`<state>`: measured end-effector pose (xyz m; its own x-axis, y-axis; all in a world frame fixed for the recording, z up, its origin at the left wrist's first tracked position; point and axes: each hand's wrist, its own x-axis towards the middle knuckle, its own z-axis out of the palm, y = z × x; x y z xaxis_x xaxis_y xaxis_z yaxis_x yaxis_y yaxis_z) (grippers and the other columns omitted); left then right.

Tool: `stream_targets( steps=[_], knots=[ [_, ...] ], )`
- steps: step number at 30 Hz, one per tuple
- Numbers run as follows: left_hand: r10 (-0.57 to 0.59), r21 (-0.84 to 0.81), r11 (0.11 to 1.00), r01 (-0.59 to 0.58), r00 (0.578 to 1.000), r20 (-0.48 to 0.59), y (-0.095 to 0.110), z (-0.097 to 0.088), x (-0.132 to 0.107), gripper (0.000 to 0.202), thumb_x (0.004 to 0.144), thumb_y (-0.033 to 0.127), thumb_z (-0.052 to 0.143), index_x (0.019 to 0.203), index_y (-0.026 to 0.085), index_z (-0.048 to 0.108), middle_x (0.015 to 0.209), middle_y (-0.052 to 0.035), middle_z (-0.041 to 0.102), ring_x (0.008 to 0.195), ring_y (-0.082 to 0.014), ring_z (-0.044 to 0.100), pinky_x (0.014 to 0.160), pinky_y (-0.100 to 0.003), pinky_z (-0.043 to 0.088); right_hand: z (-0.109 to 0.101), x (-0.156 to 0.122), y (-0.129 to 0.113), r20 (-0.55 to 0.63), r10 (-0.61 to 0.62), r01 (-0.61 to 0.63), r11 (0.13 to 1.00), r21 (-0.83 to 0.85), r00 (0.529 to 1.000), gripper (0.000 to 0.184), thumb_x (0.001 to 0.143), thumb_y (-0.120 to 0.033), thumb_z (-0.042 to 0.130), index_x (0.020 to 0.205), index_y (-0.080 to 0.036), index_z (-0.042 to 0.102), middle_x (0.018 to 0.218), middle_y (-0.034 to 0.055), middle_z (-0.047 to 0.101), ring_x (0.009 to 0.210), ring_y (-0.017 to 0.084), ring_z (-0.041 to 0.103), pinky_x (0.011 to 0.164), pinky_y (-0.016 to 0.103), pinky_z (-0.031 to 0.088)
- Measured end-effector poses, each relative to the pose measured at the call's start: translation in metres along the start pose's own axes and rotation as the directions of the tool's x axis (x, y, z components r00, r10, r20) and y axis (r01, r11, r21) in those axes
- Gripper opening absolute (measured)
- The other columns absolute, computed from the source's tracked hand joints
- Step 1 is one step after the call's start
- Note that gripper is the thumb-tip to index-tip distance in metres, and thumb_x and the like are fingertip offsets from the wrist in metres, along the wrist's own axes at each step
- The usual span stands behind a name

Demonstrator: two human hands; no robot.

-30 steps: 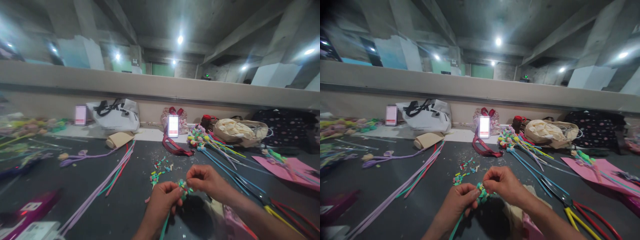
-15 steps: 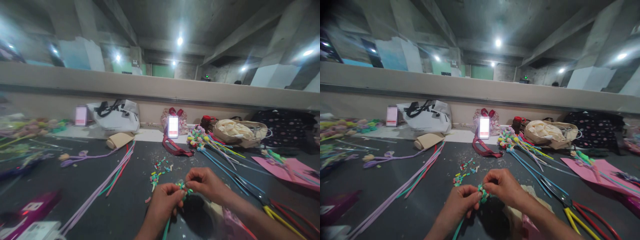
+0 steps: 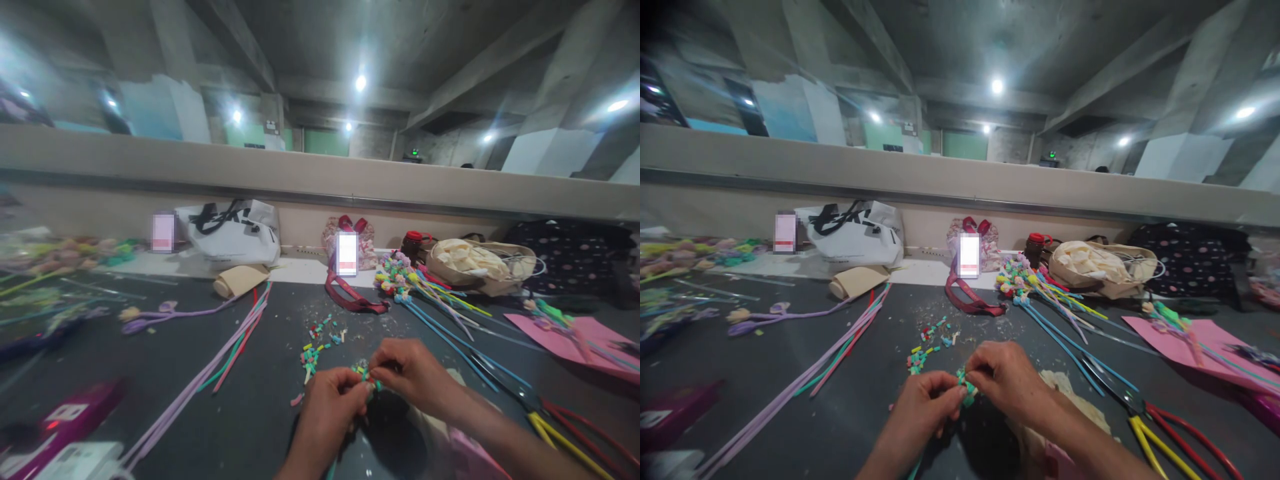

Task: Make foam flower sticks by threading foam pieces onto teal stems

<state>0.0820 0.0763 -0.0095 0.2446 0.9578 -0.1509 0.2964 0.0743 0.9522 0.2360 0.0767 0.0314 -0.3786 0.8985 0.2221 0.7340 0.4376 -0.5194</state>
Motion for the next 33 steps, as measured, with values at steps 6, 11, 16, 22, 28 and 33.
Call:
stream_targets(
  steps=[6, 11, 16, 22, 28, 33],
  knots=[
    [0.013, 0.010, 1.000, -0.013, 1.000, 0.003, -0.001, 0.001, 0.000, 0.029, 0.066, 0.038, 0.049, 0.062, 0.012, 0.061, 0.048, -0.0012, 0.056, 0.033, -0.0069, 0.039, 0.036, -0.019, 0.027, 0.005, -0.002, 0.005, -0.023, -0.032, 0.031, 0.999, -0.029, 0.999, 0.010, 0.072, -0.018, 0.054, 0.068, -0.017, 0.063, 0.062, 0.0011, 0.062, 0.056, 0.011, 0.054, 0.051, 0.018, 0.036],
    [0.013, 0.019, 1.000, -0.012, 1.000, -0.011, -0.001, 0.002, -0.001, 0.028, 0.065, 0.036, 0.049, 0.060, 0.012, 0.061, 0.046, 0.0000, 0.055, 0.033, -0.0066, 0.038, 0.036, -0.019, 0.027, 0.007, -0.002, 0.003, -0.044, -0.101, 0.098, 0.993, -0.061, 0.994, 0.013, 0.075, -0.021, 0.052, 0.068, -0.017, 0.063, 0.061, 0.0013, 0.061, 0.057, 0.011, 0.055, 0.052, 0.018, 0.036],
    [0.033, 0.003, 0.999, -0.033, 0.999, -0.016, 0.001, -0.001, -0.001, 0.028, 0.066, 0.034, 0.048, 0.059, 0.012, 0.063, 0.045, 0.0002, 0.054, 0.035, -0.0071, 0.040, 0.038, -0.019, 0.028, 0.003, -0.001, 0.004, -0.017, -0.078, 0.078, 0.997, 0.017, 0.997, 0.016, 0.076, -0.023, 0.051, 0.072, -0.017, 0.066, 0.062, 0.0015, 0.061, 0.057, 0.011, 0.055, 0.054, 0.019, 0.036],
    [0.018, -0.058, 0.998, -0.020, 0.999, -0.027, 0.006, -0.003, -0.002, 0.027, 0.063, 0.036, 0.051, 0.060, 0.012, 0.063, 0.045, 0.0001, 0.054, 0.037, -0.0079, 0.041, 0.039, -0.019, 0.029, 0.001, -0.001, 0.016, 0.061, 0.280, -0.273, 0.826, 0.492, 0.958, 0.023, 0.074, -0.034, 0.051, 0.072, -0.015, 0.064, 0.058, 0.0000, 0.060, 0.044, 0.008, 0.048, 0.038, 0.016, 0.032],
    [0.068, 0.021, 0.998, -0.067, 0.997, -0.042, 0.006, -0.003, -0.004, 0.028, 0.064, 0.035, 0.050, 0.055, 0.013, 0.063, 0.046, -0.0002, 0.054, 0.041, -0.0083, 0.041, 0.042, -0.019, 0.029, 0.007, -0.001, 0.006, 0.179, 0.291, -0.339, 0.735, 0.587, 0.940, 0.017, 0.066, -0.028, 0.059, 0.076, -0.015, 0.064, 0.057, -0.0023, 0.060, 0.044, 0.008, 0.049, 0.038, 0.015, 0.032],
    [0.096, 0.056, 0.994, -0.093, 0.994, -0.050, 0.004, -0.002, -0.003, 0.027, 0.065, 0.035, 0.049, 0.055, 0.013, 0.063, 0.045, 0.0005, 0.053, 0.043, -0.0091, 0.042, 0.042, -0.019, 0.028, 0.011, 0.001, 0.004, 0.173, 0.268, -0.317, 0.742, 0.591, 0.948, 0.012, 0.065, -0.023, 0.059, 0.071, -0.014, 0.065, 0.051, -0.0041, 0.056, 0.043, 0.006, 0.047, 0.041, 0.015, 0.033]
  ],
)
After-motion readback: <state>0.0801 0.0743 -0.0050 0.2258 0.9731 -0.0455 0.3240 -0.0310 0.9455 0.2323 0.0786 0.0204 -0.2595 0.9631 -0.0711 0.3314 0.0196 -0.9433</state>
